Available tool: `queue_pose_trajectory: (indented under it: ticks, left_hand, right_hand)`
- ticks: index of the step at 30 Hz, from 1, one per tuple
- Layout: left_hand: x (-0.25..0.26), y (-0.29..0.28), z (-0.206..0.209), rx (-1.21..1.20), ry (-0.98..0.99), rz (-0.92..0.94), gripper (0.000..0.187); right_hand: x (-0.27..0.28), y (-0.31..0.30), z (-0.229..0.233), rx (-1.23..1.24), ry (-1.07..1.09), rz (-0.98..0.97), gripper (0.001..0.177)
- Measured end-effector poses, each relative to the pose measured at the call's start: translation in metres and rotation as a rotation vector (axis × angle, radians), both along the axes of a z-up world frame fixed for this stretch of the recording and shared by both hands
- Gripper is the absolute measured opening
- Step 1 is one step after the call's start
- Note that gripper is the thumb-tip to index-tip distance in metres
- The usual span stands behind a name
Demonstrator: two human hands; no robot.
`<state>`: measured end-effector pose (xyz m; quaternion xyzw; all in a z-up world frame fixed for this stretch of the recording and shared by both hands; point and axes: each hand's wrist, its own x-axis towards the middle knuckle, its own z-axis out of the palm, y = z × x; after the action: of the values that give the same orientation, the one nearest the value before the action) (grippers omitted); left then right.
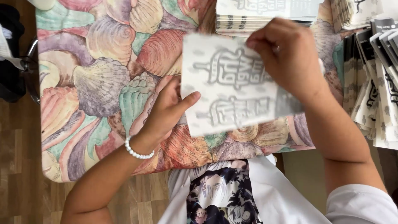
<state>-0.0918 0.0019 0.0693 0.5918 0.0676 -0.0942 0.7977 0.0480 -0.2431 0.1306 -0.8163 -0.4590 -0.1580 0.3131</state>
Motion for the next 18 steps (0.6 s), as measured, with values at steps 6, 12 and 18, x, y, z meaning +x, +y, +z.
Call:
queue_pose_trajectory:
  ticks: [6,12,18]
  left_hand:
    - [0.04,0.035,-0.06,0.824,-0.693,0.294,0.039]
    - [0.096,0.041,-0.093,1.303,-0.824,-0.053,0.017]
    - [0.109,0.045,-0.093,1.335,-0.737,-0.145,0.008]
  right_hand:
    - [0.003,0.02,-0.106,-0.125,0.143,-0.068,0.007]
    - [0.009,0.029,-0.138,-0.189,0.075,-0.124,0.002]
    - [0.008,0.028,-0.141,-0.216,0.065,-0.13,0.004]
